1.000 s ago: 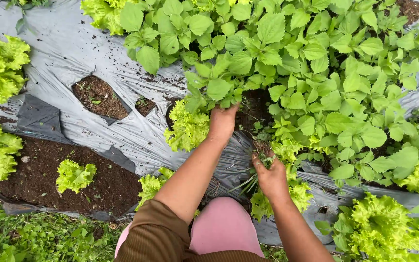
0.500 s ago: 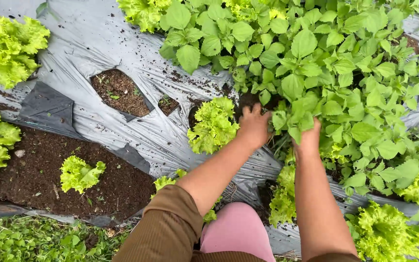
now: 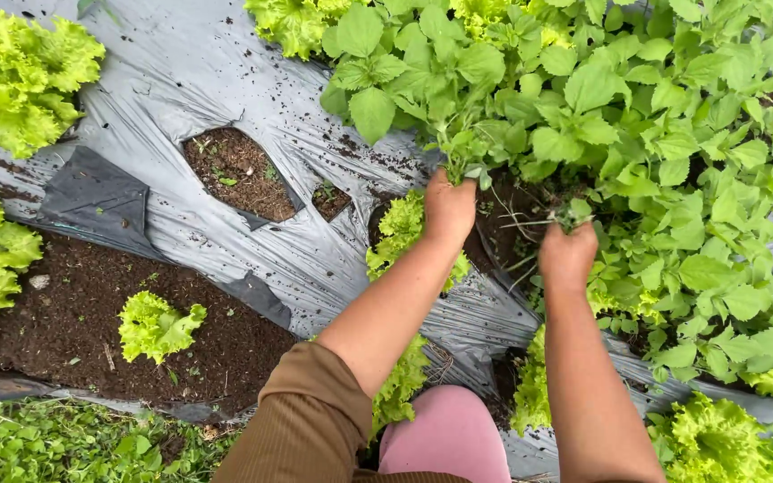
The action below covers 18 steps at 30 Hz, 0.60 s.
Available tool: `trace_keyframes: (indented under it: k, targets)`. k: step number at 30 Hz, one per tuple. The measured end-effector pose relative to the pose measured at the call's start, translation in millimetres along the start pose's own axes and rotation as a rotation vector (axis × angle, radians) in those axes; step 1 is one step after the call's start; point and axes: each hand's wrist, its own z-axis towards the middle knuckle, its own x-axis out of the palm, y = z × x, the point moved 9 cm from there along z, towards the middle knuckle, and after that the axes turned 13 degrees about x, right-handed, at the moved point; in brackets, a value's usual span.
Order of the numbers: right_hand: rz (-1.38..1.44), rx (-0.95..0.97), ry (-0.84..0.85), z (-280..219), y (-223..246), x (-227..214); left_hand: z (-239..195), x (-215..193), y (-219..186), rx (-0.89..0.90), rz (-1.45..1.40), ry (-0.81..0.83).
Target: Weeding around lettuce plants and planting seedlings in a field with plastic mulch
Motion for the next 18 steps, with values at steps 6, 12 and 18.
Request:
trace_keyframes:
  k: [6,12,18]
  targets:
    - [-0.616,-0.014,0.191,-54,8,41,68,87,42,0.483,0.787,0.336]
    - [-0.685,-0.076,0.191,-29,7,61,80,71,72,0.319,0.368,0.286]
    - [-0.718,-0.128,0.095,-40,23,54,54,95,-22,0.537,0.712,0.416]
